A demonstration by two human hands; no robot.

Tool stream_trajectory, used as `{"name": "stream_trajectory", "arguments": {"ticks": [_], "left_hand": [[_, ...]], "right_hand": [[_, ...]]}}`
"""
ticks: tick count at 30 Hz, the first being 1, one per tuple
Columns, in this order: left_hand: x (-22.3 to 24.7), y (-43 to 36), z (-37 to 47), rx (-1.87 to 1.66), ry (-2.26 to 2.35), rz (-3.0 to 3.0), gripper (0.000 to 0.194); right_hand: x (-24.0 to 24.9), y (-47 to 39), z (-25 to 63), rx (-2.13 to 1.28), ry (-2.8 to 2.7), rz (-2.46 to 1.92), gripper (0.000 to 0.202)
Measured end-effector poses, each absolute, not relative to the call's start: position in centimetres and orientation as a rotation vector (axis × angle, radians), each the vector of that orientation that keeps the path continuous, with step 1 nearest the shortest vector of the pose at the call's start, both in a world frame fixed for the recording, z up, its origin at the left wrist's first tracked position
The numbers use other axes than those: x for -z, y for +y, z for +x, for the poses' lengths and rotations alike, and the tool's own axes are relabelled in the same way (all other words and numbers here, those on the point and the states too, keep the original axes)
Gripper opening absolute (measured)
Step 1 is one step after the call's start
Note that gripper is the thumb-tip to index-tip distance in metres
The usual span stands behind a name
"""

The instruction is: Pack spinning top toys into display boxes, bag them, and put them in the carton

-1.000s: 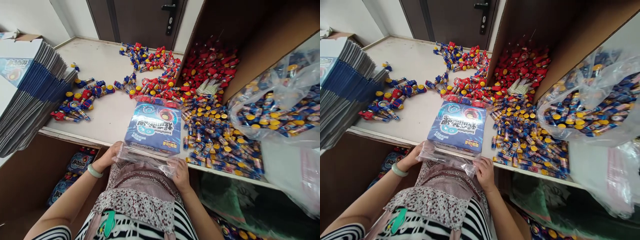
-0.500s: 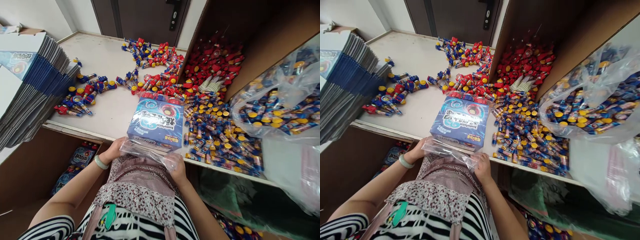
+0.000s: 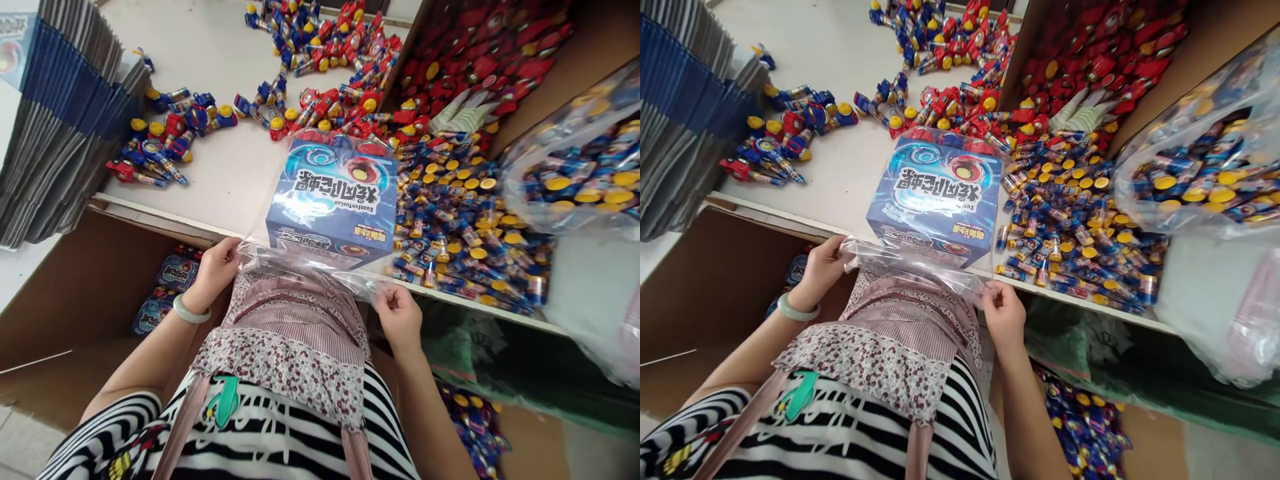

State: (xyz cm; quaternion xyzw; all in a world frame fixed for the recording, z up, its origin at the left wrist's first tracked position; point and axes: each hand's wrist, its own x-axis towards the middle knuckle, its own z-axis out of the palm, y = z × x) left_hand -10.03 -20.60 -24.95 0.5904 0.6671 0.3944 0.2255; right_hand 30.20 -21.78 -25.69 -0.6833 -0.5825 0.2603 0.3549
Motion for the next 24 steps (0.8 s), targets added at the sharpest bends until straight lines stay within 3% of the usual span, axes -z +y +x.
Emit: {"name": "stream_trajectory", "arguments": {"ticks": [6,13,15,18,22,24], "left_hand": [[27.1,-22.6,-9.0,-1.251,1.822,1.421,0.030],[27.3,-22.6,-10.2,-1.610,1.693,1.456,0.027],[27.5,-22.1,-10.3,-1.789,1.470,1.422,0.023],[27.6,-21.1,-10.7,-1.869,1.194,1.292,0.017],[27.1,-19.8,-11.6,-1.778,0.942,1.198,0.016],[26.7,-19.1,-11.5,-1.774,0.820,1.159,0.022]], "right_hand": [[25.9,-22.3,28.9,-0.791,-1.582,-1.810,0.043],[25.8,-22.4,29.2,-0.495,-1.531,-1.519,0.055],[25.6,-21.8,29.1,-0.285,-1.493,-1.360,0.047],[24.2,-20.8,29.9,-0.086,-1.537,-1.198,0.013],[21.9,-19.1,32.7,-0.325,-1.679,-1.014,0.014],[20.9,-18.1,33.7,-0.582,-1.619,-0.968,0.028]]}}
